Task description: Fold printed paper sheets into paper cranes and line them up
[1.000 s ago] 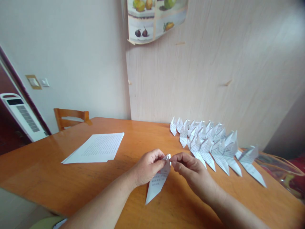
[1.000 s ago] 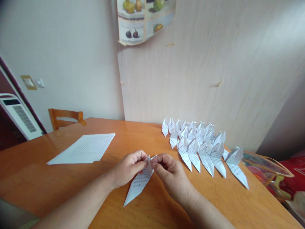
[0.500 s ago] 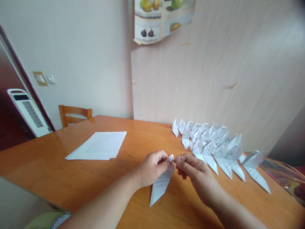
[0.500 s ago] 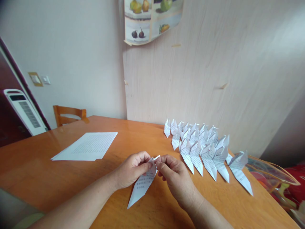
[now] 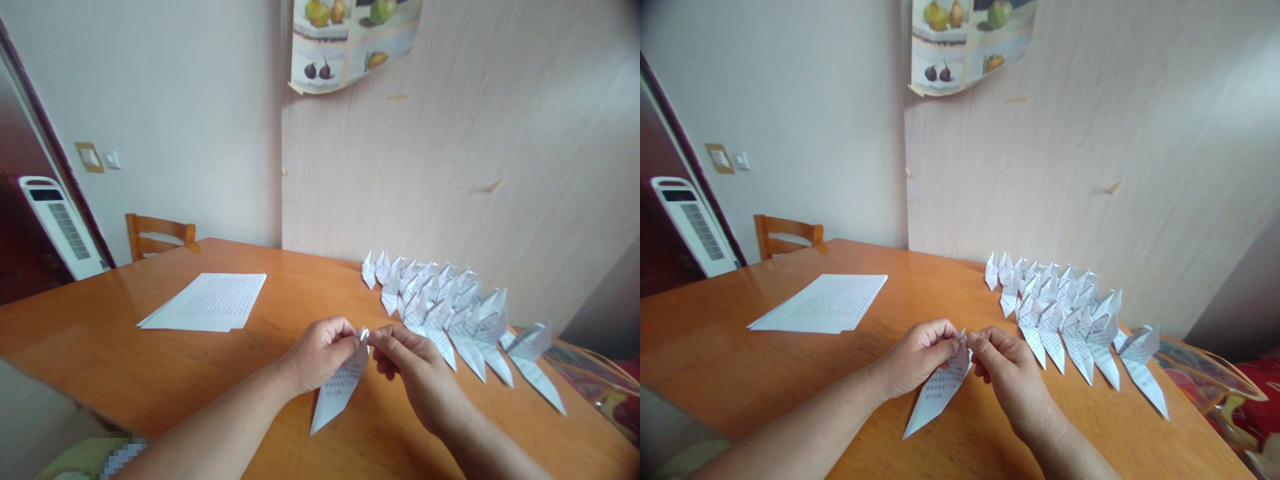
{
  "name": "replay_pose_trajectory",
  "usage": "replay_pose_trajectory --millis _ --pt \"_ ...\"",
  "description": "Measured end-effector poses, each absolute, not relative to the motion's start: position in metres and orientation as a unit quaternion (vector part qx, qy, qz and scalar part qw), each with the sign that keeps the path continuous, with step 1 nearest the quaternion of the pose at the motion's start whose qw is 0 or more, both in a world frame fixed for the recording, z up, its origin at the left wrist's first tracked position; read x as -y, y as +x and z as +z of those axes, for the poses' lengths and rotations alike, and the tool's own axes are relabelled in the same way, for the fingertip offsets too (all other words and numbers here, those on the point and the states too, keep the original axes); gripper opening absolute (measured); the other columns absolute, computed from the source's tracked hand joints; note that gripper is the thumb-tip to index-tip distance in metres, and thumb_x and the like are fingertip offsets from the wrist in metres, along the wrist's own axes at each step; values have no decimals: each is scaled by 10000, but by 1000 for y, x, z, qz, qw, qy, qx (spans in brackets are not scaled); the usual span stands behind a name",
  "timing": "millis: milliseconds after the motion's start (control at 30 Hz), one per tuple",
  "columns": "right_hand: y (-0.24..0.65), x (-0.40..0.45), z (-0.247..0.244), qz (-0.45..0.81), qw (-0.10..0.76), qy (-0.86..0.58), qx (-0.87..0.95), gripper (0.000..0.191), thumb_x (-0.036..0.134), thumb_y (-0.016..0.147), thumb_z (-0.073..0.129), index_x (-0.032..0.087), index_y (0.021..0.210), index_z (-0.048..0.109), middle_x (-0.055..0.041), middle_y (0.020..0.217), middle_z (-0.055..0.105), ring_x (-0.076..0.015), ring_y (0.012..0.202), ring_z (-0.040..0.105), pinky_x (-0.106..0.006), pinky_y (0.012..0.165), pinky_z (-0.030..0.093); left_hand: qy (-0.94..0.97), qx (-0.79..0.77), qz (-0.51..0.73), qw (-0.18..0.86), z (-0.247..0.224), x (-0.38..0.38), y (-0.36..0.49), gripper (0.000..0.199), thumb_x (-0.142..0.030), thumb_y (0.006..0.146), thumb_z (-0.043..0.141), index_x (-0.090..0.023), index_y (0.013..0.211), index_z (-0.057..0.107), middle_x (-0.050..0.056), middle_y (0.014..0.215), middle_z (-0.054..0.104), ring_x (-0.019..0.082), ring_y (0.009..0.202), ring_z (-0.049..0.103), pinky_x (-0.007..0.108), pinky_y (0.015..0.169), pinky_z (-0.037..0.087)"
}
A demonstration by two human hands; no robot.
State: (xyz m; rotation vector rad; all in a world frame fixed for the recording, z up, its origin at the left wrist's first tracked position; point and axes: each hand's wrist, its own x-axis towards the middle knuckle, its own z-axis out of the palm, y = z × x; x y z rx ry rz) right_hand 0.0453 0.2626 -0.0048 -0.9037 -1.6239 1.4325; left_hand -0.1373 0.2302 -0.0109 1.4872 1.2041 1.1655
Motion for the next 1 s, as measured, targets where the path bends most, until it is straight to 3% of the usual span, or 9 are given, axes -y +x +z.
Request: replay_pose_trajectory --millis 233,467,1000 --pt "46 -263 -3 543 378 -399 635 445 607 853 631 203 670 598 21 566 502 -121 534 420 -259 493 300 599 -477 483 425 -10 -225 -129 308 -449 876 637 -152 804 602 -1 703 578 118 633 500 228 575 369" --pt "45 -263 -2 530 377 -425 629 355 510 852 636 203 675 615 20 554 512 -121 518 421 -266 497 301 589 -468 489 441 -9 -223 -125 374 -516 848 664 -152 788 604 -13 674 565 103 601 469 224 568 376" --pt "47 -262 1 552 372 -417 619 262 386 823 630 208 632 609 27 533 490 -109 485 401 -253 465 304 607 -486 474 414 -15 -226 -126 274 -423 872 602 -157 811 590 -4 697 561 115 625 483 222 553 353"
